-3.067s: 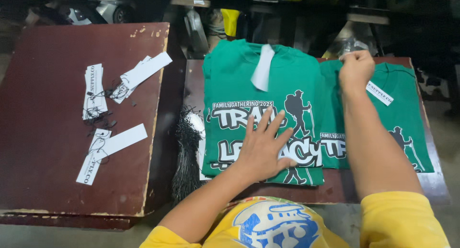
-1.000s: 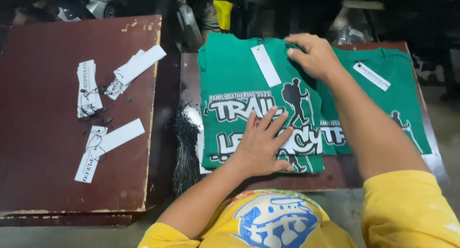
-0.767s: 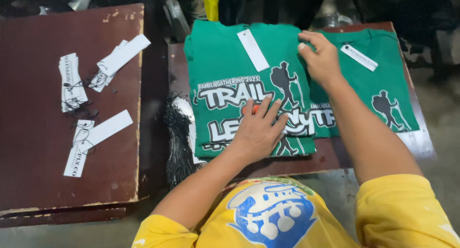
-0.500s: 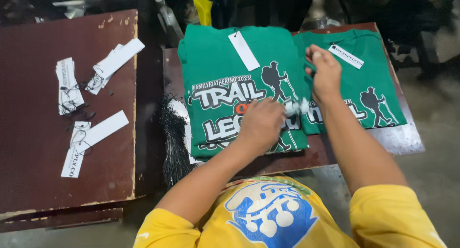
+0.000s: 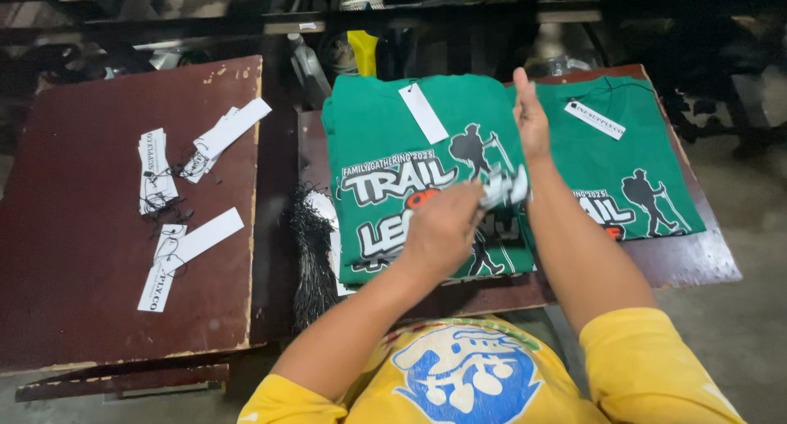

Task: The person attaches white tags to the necks of green t-shirts using a black string. They thread the string through the tag and the shirt's collar, then tie a knot to secure it. The person repeats this process for multiple shirts, stacking the finished items on the table.

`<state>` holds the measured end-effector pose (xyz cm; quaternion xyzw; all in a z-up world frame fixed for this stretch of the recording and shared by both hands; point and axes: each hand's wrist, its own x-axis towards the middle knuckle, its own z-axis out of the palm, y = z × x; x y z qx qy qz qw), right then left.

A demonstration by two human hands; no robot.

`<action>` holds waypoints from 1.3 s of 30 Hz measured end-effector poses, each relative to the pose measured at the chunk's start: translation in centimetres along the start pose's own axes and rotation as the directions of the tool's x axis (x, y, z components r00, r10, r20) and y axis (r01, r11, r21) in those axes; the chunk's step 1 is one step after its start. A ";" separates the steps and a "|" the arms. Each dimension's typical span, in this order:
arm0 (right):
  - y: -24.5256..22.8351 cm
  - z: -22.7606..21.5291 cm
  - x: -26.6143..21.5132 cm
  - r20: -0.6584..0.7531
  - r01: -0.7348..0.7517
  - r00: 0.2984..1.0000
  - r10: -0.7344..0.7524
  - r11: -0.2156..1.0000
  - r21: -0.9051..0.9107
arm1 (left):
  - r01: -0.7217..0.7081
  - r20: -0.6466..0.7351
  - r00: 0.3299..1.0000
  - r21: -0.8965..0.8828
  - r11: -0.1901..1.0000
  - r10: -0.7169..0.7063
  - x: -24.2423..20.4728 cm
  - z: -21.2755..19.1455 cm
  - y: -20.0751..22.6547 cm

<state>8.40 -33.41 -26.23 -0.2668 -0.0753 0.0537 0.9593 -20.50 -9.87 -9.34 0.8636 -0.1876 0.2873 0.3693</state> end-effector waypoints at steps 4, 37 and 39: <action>-0.2 14.3 -3.2 -0.040 -0.071 0.997 0.060 0.701 -0.710 | -0.241 -0.005 0.969 0.209 0.948 0.248 -2.4 1.0 -1.8; -23.6 1.5 -3.5 -0.003 0.023 0.999 -0.053 0.486 -0.874 | -0.265 0.452 0.878 0.183 0.947 0.158 2.9 15.8 10.0; -24.4 2.6 -5.6 -0.149 -0.125 0.989 -0.008 0.499 -0.858 | -0.260 0.519 0.846 0.198 0.945 0.124 1.5 18.8 10.2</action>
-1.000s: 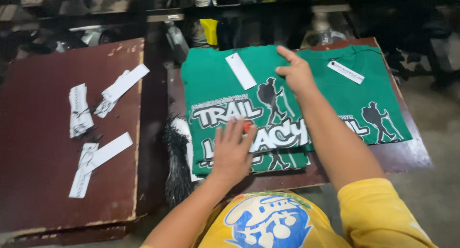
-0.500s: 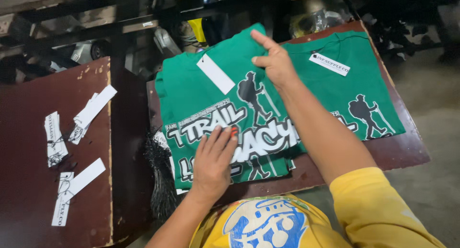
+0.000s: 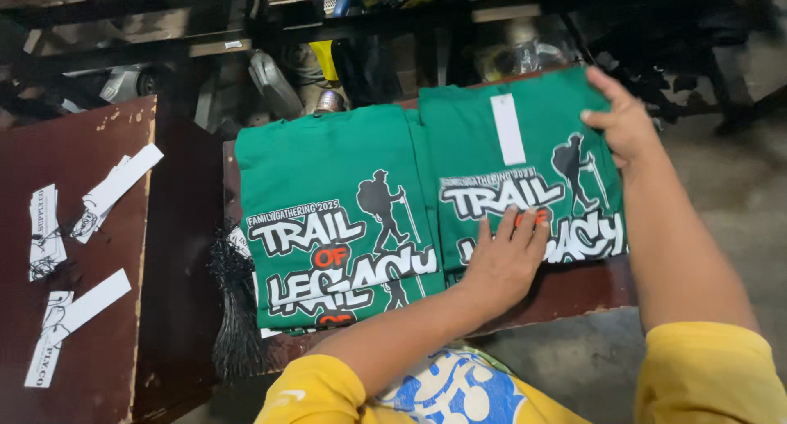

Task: The person attaches white tags to the necks of green t-shirts using a black string. They thread the string through the tag and the shirt's collar, then tie a knot to secure it. The person repeats this process for multiple shirts, stacking the finished items on the table.

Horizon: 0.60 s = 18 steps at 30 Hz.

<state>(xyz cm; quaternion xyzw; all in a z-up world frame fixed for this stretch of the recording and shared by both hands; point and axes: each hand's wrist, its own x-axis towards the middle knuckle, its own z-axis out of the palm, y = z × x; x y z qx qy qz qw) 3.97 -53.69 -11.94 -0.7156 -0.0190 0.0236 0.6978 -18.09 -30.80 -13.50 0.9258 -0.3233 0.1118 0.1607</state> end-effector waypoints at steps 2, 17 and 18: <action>-2.9 2.1 -3.1 -0.123 -0.321 0.947 0.297 0.903 -0.287 | 0.080 0.105 0.992 -0.033 0.996 -0.076 -0.5 2.4 0.8; -3.7 1.7 -2.7 -0.136 -0.286 0.958 0.253 0.803 -0.523 | 0.156 0.219 0.962 0.036 0.987 -0.160 -0.1 2.4 2.8; -2.7 1.2 -2.3 -0.138 -0.280 0.960 0.244 0.801 -0.528 | 0.154 0.210 0.965 0.035 0.987 -0.158 0.6 0.8 2.7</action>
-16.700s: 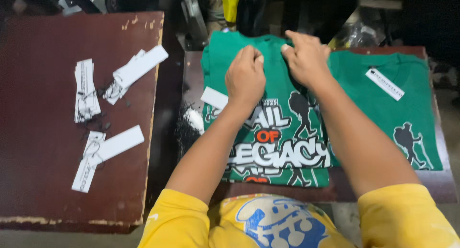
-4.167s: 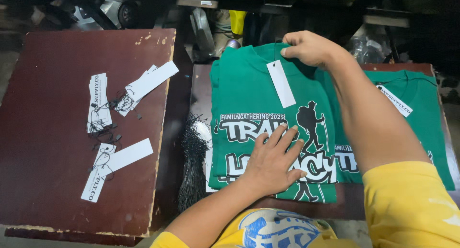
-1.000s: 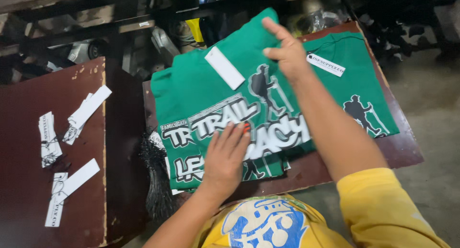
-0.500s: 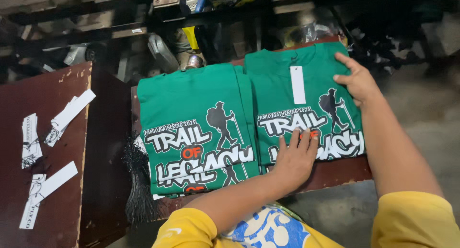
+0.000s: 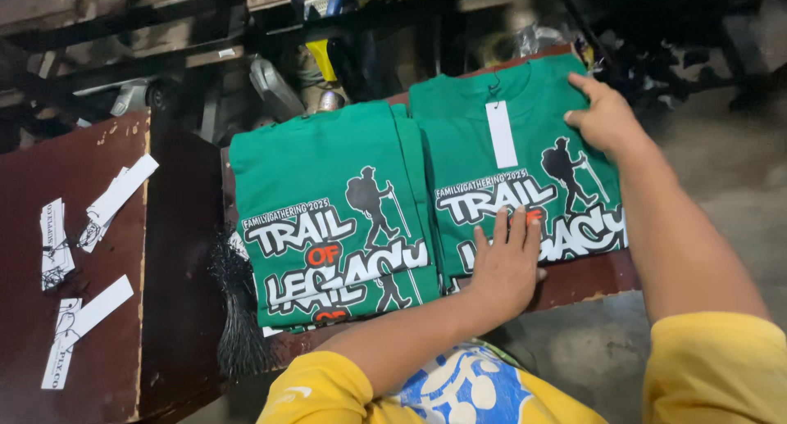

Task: The person attaches white tags to the necks of green t-shirts using a black string. They thread the string through the tag and the shirt's collar, then tie a knot to secure it. The person repeats this process for multiple shirts, stacking the finished items on the table.

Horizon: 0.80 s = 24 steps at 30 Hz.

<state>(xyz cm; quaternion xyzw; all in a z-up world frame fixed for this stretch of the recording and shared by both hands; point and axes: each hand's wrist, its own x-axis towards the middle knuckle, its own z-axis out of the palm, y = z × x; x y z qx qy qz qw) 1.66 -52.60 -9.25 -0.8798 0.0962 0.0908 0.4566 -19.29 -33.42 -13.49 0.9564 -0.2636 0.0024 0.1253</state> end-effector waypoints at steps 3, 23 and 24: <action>0.9 1.1 0.0 -0.101 0.070 0.986 -0.136 0.870 -0.487 | 0.085 0.157 0.985 -0.058 0.995 -0.075 0.0 -4.7 -1.4; -12.8 22.5 -4.8 -0.082 0.851 0.496 -0.864 0.503 -0.148 | 0.301 -0.558 0.761 -0.147 0.942 -0.331 -10.2 -13.4 -29.1; -13.7 23.7 -5.4 -0.075 0.855 0.492 -0.867 0.498 -0.143 | 0.310 -0.560 0.756 -0.148 0.939 -0.338 -10.4 -13.1 -29.8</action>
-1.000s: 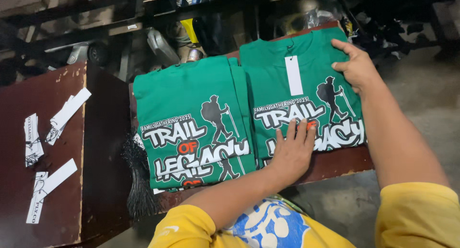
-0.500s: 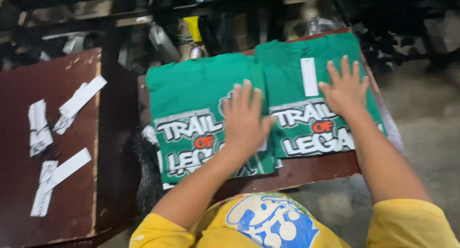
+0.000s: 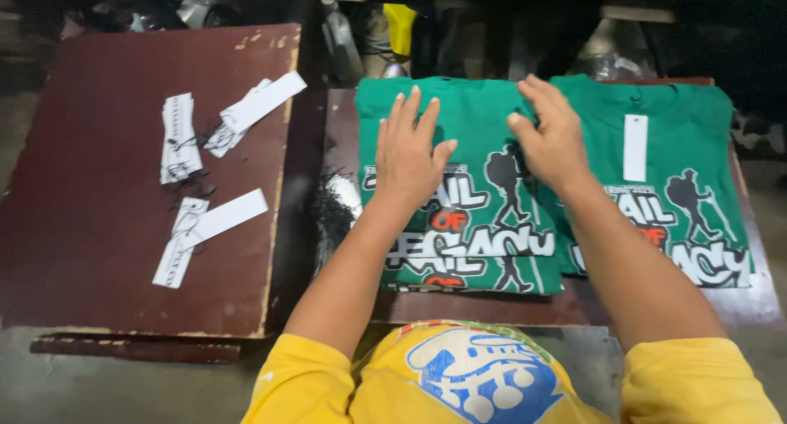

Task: The person attaches white tags to the necks of green t-shirts using a black string. They thread the string through the tag and the shirt's collar, then tie a knot to secure it. The person repeats this process for multiple shirts, stacking the finished items on the table.

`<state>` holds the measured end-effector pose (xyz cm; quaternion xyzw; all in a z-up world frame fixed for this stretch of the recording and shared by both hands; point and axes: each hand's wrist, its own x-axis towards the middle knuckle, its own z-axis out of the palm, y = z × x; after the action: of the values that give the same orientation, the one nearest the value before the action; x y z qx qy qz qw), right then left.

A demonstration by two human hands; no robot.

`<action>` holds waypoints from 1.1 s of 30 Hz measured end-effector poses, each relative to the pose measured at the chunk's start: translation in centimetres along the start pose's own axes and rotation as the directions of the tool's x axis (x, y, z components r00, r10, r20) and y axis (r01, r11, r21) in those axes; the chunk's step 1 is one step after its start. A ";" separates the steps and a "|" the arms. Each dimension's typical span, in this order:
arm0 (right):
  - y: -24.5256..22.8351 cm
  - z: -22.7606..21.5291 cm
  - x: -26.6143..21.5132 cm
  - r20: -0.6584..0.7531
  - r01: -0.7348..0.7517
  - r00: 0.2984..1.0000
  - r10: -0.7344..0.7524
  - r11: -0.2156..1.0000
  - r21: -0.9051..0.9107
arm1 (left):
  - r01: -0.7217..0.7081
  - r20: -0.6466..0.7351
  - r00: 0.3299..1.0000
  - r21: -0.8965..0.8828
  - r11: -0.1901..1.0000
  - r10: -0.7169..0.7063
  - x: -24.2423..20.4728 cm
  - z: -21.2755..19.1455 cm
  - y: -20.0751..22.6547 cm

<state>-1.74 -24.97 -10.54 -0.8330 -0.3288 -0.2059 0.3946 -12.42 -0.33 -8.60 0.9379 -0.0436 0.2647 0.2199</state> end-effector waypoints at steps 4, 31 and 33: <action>-2.8 3.0 0.5 0.038 -0.019 0.999 0.020 1.000 -0.009 | 0.065 -0.005 0.998 -0.013 0.998 -0.065 -1.0 1.0 -2.1; -19.7 16.5 10.8 0.229 0.306 0.896 -0.380 0.903 0.302 | 0.395 -0.290 0.915 0.498 0.772 -0.281 0.3 -14.7 -13.8; -19.5 17.7 11.8 0.228 0.316 0.892 -0.390 0.900 0.301 | 0.419 -0.249 0.907 0.464 0.781 -0.339 0.1 -14.8 -15.1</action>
<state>-5.84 2.86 -3.93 -0.7214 -0.5523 -0.1091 0.4033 -16.36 19.74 -3.14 0.9285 0.2343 0.2876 0.0168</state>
